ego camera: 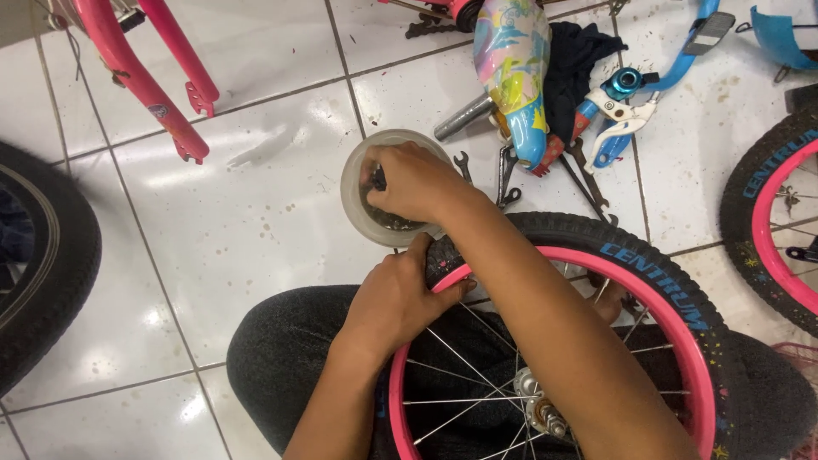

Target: The person sits on the floor and wipes a colorful bicycle chain guard with a dark cloth. They then pick up a pink bicycle wheel and wipe the tire, rim, and spokes with the same cloth, occasionally dipping the cloth into a bucket of water.

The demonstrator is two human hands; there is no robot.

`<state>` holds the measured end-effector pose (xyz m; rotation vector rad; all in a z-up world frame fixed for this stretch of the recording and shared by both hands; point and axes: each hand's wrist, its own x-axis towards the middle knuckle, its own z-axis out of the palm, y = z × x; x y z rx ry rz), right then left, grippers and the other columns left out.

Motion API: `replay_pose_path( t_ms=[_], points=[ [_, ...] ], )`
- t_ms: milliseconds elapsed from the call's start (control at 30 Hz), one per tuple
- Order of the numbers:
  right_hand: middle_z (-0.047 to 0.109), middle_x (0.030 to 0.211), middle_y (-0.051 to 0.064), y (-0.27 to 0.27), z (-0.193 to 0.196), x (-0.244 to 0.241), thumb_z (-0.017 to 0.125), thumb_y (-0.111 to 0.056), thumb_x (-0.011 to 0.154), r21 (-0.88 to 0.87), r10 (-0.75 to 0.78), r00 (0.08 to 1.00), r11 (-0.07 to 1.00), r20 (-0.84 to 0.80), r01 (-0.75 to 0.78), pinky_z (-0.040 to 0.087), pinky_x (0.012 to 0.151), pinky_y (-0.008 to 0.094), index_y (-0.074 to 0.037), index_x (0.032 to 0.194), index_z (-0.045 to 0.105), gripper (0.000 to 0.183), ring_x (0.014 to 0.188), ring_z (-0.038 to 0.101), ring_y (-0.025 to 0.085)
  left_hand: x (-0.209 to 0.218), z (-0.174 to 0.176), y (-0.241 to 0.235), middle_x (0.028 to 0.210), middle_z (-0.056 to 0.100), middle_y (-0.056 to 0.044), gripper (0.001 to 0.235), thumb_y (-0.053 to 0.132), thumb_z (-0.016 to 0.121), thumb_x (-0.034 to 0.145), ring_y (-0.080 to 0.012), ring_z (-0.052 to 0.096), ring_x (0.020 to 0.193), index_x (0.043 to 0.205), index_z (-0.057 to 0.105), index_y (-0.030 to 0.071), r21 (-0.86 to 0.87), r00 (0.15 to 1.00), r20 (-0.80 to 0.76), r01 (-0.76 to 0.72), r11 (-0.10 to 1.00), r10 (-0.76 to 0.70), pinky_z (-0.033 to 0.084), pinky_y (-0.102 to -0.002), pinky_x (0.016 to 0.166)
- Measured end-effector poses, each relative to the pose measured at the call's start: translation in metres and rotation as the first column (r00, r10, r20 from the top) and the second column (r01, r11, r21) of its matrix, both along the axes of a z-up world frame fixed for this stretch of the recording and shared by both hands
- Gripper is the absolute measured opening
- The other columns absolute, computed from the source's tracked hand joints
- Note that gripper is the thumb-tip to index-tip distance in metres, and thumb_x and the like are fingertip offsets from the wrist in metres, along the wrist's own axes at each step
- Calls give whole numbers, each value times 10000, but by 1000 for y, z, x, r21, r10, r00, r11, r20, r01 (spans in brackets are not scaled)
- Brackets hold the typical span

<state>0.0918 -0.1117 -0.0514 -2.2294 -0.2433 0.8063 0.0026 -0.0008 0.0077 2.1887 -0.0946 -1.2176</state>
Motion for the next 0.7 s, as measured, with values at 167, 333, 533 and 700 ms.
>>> replay_pose_path(
  t_ms=[167, 333, 533, 700],
  points=[
    [743, 1060, 157, -2, -11, 3, 655, -101, 822, 40, 5, 1000, 999, 3, -5, 562, 935, 517, -139, 886, 732, 108, 1095, 705, 398, -1, -2, 1, 1100, 721, -320, 720, 489, 716, 826, -517, 698, 1056, 1318, 556, -11, 1, 1000, -2, -7, 1000, 7, 563, -566, 907],
    [731, 1033, 172, -6, -9, -1, 659, -96, 835, 7, 28, 999, 1000, -18, -28, 554, 935, 518, -118, 852, 696, 47, 1095, 704, 410, 0, -1, 0, 1094, 723, -318, 696, 471, 711, 835, -516, 702, 1048, 1312, 560, -12, 0, 1000, -3, -2, 1000, 2, 567, -559, 898],
    [753, 1107, 200, -5, 21, 1, 651, -37, 874, 84, 6, 999, 996, -40, -3, 550, 977, 523, -67, 944, 725, 106, 1152, 683, 420, 0, 0, 0, 1087, 728, -308, 675, 448, 710, 841, -502, 710, 1042, 1313, 560, -11, 3, 1000, -5, -6, 1000, 6, 572, -551, 892],
    [749, 1109, 189, -7, 3, 2, 880, -45, 690, 9, 92, 995, 996, -27, -92, 542, 1000, 507, -60, 985, 701, 346, 1172, 671, 412, 0, -3, 0, 1098, 720, -313, 694, 464, 703, 833, -517, 695, 1060, 1320, 543, -3, 4, 1000, -26, 13, 1000, -13, 563, -569, 905]
  ],
)
